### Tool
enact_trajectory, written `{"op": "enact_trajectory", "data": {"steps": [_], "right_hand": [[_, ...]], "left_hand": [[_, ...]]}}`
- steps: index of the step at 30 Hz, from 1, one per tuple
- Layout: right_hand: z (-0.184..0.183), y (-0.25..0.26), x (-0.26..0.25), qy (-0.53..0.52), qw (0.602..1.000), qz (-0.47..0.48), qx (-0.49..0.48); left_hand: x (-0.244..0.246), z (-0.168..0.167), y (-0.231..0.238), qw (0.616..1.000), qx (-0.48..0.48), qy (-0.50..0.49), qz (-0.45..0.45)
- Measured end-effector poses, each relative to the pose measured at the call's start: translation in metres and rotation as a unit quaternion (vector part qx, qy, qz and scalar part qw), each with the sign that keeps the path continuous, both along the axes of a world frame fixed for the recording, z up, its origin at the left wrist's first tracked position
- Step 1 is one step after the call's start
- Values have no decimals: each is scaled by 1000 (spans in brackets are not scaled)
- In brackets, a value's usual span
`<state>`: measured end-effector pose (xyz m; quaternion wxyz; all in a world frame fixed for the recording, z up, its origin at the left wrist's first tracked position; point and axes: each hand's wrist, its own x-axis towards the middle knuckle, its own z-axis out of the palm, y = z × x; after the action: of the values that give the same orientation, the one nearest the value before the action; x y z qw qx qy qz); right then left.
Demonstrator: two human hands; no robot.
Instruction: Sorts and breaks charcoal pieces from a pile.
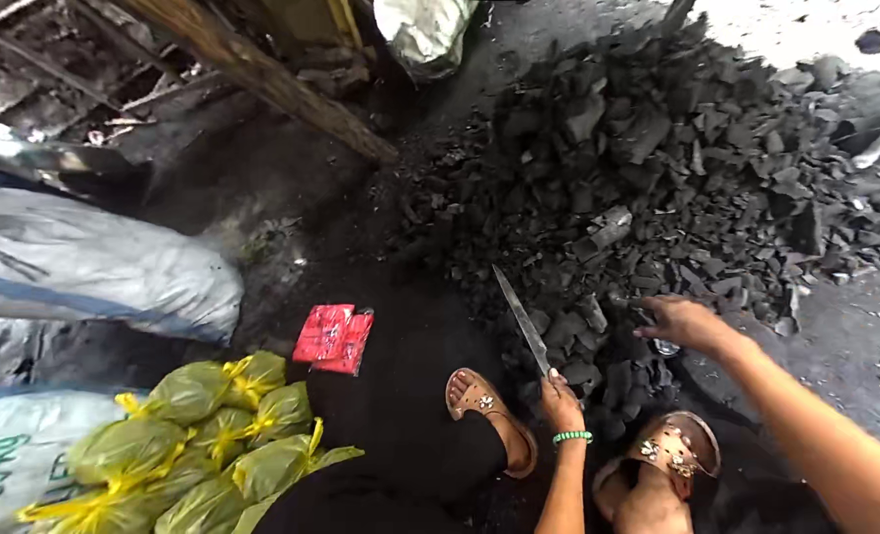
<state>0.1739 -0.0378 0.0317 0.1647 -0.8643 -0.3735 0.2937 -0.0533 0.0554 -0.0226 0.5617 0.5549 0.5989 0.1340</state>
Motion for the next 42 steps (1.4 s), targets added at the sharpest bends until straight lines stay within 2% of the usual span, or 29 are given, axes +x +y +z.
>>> {"op": "enact_trajectory", "data": {"steps": [3, 6, 8, 12, 15, 18, 21, 23, 25, 27, 28, 32, 36, 39, 41, 42], "right_hand": [[-28, 52, -24, -27, 999, -7, 20], [-30, 92, -35, -91, 990, -26, 107], [-30, 118, -36, -130, 982, 18, 136], [-38, 163, -34, -133, 983, 118, 42], [-44, 169, -37, -143, 980, 137, -9], [-39, 141, -36, -109, 990, 58, 64], [-24, 81, -33, -19, 981, -112, 156], [-21, 31, -30, 42, 942, -257, 210], [-35, -17, -21, 86, 878, -385, 271], [-42, -58, -14, 127, 814, -484, 296], [-42, -74, -11, 144, 795, -513, 289], [-48, -120, -15, 180, 788, -527, 262], [-54, -128, -25, 225, 778, -532, 247], [-51, -123, -29, 210, 809, -465, 291], [-53, -121, -29, 149, 847, -397, 320], [-55, -122, -27, 101, 871, -372, 304]], "left_hand": [[-9, -8, 8, 999, -6, -17, 38], [-18, -18, 17, 998, -13, -4, 57], [-24, -22, 21, 998, -6, 18, 60], [-30, -30, 26, 992, -21, 52, 116], [-35, -39, 32, 989, -46, 104, 97], [-34, -39, 29, 989, -70, 126, 25], [-31, -40, 17, 994, -41, 99, -29], [-26, -36, 11, 995, -7, 91, -49], [-19, -29, 6, 994, 29, 88, -54], [-10, -17, 2, 990, 62, 93, -80], [-5, -10, 0, 988, 74, 95, -98], [14, 9, -18, 973, 115, 71, -188], [18, 16, -47, 938, 128, 43, -318], [15, 20, -58, 913, 121, 63, -384], [11, 22, -58, 904, 115, 83, -404], [9, 21, -57, 901, 118, 86, -410]]}}
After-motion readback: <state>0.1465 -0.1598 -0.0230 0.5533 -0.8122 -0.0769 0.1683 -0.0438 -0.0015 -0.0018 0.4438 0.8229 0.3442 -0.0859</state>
